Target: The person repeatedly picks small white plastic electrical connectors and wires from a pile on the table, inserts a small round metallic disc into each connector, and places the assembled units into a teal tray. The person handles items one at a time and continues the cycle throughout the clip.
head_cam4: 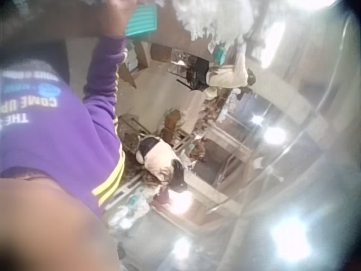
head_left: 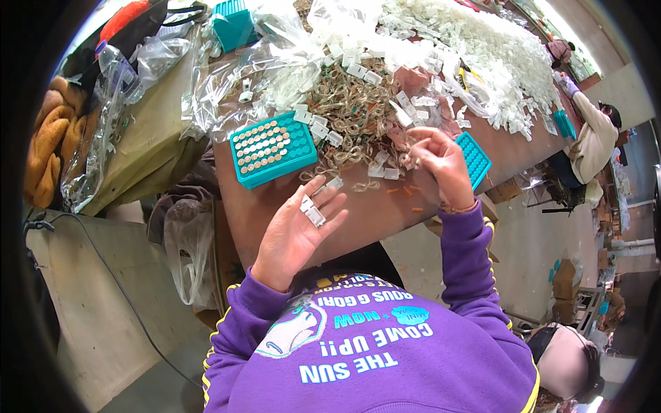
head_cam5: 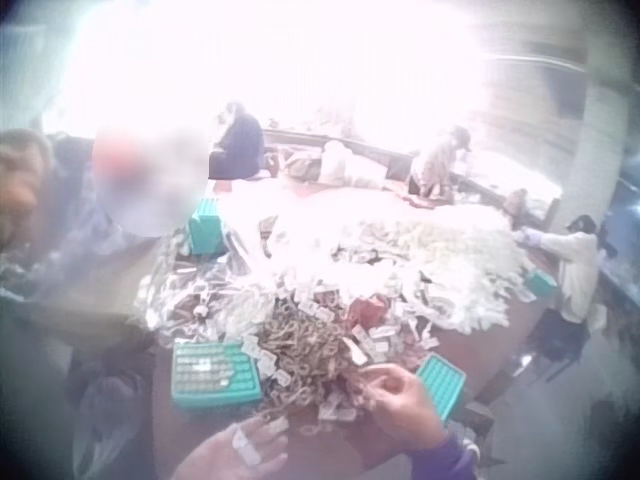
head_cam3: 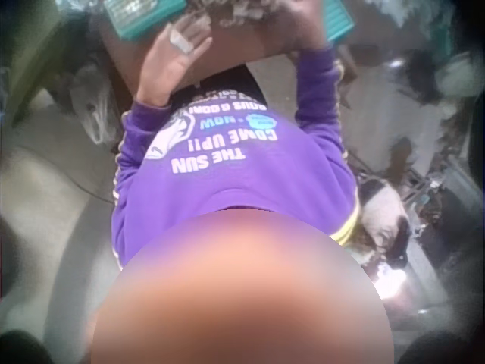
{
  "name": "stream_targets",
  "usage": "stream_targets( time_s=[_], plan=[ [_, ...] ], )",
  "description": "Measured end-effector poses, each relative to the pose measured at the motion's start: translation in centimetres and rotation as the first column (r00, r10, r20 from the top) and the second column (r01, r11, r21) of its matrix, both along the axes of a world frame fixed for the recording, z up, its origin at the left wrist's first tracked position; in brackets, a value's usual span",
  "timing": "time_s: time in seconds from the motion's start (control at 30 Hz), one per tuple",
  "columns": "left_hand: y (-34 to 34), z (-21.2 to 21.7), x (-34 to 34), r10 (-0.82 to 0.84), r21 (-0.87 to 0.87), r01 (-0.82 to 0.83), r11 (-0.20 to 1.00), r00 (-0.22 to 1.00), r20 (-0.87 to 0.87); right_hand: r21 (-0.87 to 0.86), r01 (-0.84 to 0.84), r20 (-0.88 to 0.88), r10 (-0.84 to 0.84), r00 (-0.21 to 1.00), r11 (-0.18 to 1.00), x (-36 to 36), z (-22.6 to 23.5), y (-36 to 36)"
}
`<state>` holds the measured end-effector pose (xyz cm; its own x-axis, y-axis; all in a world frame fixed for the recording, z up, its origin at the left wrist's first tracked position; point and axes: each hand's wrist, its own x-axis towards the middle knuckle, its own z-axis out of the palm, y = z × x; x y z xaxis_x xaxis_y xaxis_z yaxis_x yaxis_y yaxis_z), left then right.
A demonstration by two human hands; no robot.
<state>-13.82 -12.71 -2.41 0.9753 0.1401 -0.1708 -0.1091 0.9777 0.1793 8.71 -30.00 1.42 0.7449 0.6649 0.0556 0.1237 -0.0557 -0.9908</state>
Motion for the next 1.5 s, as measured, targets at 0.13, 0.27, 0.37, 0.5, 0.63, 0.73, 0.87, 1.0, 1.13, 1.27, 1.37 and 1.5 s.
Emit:
stream_targets(
  time_s=[0.13,0.27,0.37,0.5,0.63,0.73,0.87,1.0,1.13,1.27,1.37,1.5],
  plan=[
    [-0.2,-0.5,0.4,0.082,0.311,-0.013,0.95,0.974,-0.211,0.188,-0.164,-0.425,0.231,0.875,0.968,-3.4,-0.9,-0.1],
    [-0.4,-0.7,1.6,0.077,0.488,-0.005,0.873,0.989,-0.126,0.391,-0.292,-0.575,0.48,0.663,0.873,-6.0,-1.5,1.2],
    [-0.6,-0.8,1.8,0.154,0.488,-0.107,0.866,0.986,-0.057,0.442,-0.333,-0.61,0.551,0.57,0.833,-7.0,-2.0,2.3],
    [-0.4,-0.9,1.2,0.214,0.544,-0.164,0.823,0.976,-0.029,0.477,-0.307,-0.691,0.567,0.448,0.824,-7.9,-2.7,2.9],
    [-0.7,-1.1,0.9,0.2,0.484,-0.17,0.858,0.98,-0.01,0.532,-0.302,-0.692,0.612,0.383,0.791,-8.6,-3.0,3.3],
    [-0.3,-1.2,0.7,0.19,0.479,-0.175,0.86,0.982,0.018,0.505,-0.256,-0.753,0.566,0.336,0.824,-9.1,-2.7,3.4],
    [-0.2,-1.2,0.6,0.265,0.548,-0.243,0.8,0.963,0.039,0.53,-0.157,-0.775,0.552,0.308,0.833,-9.5,-1.8,2.9],
    [-0.6,-1.1,0.8,0.32,0.667,-0.265,0.696,0.947,0.042,0.356,-0.213,-0.719,0.413,0.56,0.91,-11.0,-1.5,2.8],
    [-1.0,-0.9,0.8,0.377,0.683,-0.273,0.678,0.926,-0.004,0.103,-0.122,-0.44,0.155,0.885,0.987,-11.9,-1.2,3.2],
    [-1.4,-0.6,0.6,0.377,0.54,-0.298,0.787,0.925,-0.04,0.019,-0.055,0.764,0.021,0.645,0.998,-12.1,-0.9,3.5],
    [-1.6,-0.3,0.5,0.361,0.51,-0.294,0.808,0.932,-0.035,0.106,-0.125,0.881,-0.035,0.471,0.987,-11.3,-0.5,3.5],
    [-1.3,0.1,0.5,0.387,0.624,-0.312,0.717,0.922,0.016,0.09,-0.15,0.509,0.084,0.857,0.985,-11.0,0.3,2.7]
  ],
)
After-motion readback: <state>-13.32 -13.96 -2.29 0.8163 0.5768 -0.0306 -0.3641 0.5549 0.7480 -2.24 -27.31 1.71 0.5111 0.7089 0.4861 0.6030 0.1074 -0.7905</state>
